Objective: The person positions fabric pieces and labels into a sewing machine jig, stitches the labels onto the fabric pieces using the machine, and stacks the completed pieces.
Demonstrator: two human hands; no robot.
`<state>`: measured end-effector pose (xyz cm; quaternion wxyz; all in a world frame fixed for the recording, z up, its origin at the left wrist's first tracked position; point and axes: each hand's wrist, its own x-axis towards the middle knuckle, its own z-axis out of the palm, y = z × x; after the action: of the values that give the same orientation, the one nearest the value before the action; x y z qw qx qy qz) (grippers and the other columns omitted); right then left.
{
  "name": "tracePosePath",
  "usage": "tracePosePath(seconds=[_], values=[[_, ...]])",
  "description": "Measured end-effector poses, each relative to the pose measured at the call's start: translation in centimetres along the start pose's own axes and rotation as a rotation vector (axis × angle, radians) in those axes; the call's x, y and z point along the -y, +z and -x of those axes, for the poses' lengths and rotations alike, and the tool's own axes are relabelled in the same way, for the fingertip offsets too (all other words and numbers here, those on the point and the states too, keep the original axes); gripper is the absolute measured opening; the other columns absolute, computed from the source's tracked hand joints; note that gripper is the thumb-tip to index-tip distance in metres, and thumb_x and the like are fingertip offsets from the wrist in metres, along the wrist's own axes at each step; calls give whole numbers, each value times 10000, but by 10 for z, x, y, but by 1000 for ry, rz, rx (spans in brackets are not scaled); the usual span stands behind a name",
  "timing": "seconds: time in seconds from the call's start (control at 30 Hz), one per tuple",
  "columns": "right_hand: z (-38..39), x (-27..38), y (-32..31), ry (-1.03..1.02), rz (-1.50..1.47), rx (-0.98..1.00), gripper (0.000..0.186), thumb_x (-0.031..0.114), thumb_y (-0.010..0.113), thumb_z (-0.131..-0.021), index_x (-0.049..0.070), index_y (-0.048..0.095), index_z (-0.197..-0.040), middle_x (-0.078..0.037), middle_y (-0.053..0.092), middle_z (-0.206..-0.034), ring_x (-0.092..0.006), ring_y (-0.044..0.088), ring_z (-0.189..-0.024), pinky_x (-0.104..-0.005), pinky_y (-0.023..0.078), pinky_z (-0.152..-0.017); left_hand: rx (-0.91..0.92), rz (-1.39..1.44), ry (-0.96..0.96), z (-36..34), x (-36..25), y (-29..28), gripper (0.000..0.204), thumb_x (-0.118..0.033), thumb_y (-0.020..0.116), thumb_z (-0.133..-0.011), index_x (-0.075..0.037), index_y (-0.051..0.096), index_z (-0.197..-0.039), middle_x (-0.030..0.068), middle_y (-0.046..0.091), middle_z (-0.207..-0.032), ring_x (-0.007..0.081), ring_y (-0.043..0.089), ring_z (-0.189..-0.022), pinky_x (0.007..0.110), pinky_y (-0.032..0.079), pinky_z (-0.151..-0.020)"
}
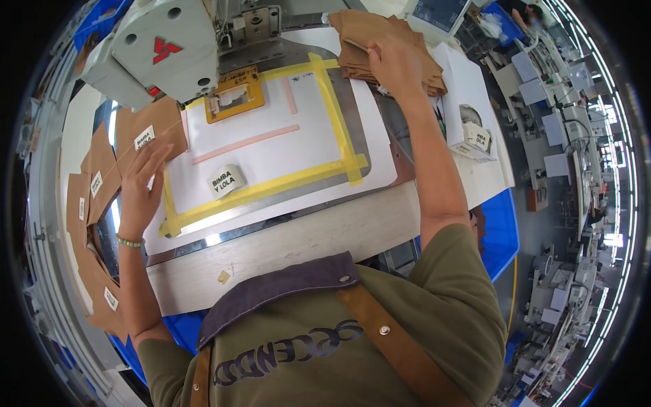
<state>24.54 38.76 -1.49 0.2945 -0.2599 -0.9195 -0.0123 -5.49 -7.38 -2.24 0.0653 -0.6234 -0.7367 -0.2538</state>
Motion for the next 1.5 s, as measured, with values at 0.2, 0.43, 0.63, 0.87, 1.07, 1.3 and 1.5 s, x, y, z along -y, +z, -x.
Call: tracePosePath(seconds=[0.2, 0.43, 0.63, 0.87, 1.07, 1.3, 1.5], values=[[16, 46, 20, -394, 39, -34, 225, 44, 689, -952, 45, 752, -1168, -107, 776, -1221, -327, 718, -1128, -435, 576, -969, 33, 87, 116, -26, -33, 15, 396, 57, 731, -920, -53, 753, -1300, 87, 738, -1395, 329, 701, -1240, 439, 594, -1031], [39, 131, 30, -975, -103, 72, 154, 131, 710, -907, 130, 713, -1061, -31, 762, -1217, -212, 712, -1113, -388, 579, -882, 37, 135, 191, -55, -56, 49, 370, -44, 796, -903, -73, 768, -1270, 62, 750, -1377, 295, 725, -1188, 410, 618, -994], [36, 169, 33, -930, -234, 95, 142, 153, 739, -913, 125, 729, -1052, -19, 756, -1208, -220, 713, -1142, -376, 577, -856, 31, -44, 375, -64, -37, 66, 232, -60, 783, -869, -59, 769, -1100, 46, 782, -1231, 270, 732, -1153, 399, 623, -952], [46, 141, 11, -646, -124, 234, 306, 347, 719, -1045, 70, 766, -1164, -55, 748, -1334, -270, 660, -1302, -463, 518, -1087, -17, -115, 271, -30, -14, 51, 207, -28, 760, -907, -31, 773, -1114, 74, 785, -1241, 294, 719, -1202, 411, 618, -991], [63, 139, 15, -531, -177, 486, 667, 428, 644, -1090, 23, 524, -1606, -174, 497, -1686, -334, 343, -1640, -538, 192, -1371, 72, 123, 153, -17, -26, 39, 373, -18, 724, -959, -50, 722, -1331, 90, 705, -1466, 337, 668, -1321, 446, 580, -1080], [63, 163, 40, -499, -161, 463, 736, 493, 592, -1113, -45, 490, -1604, -229, 456, -1702, -353, 339, -1640, -569, 186, -1370, 185, 41, 155, -20, -38, 53, 536, -11, 710, -960, -83, 656, -1489, 50, 616, -1611, 348, 552, -1486, 465, 514, -1181], [66, 129, 1, -428, -286, 495, 673, 446, 597, -1120, -29, 515, -1591, -177, 468, -1707, -354, 323, -1647, -578, 220, -1353, 216, -154, 120, 1, -29, 39, 571, -3, 709, -918, -72, 660, -1482, 47, 615, -1616, 353, 510, -1522, 501, 470, -1221]])
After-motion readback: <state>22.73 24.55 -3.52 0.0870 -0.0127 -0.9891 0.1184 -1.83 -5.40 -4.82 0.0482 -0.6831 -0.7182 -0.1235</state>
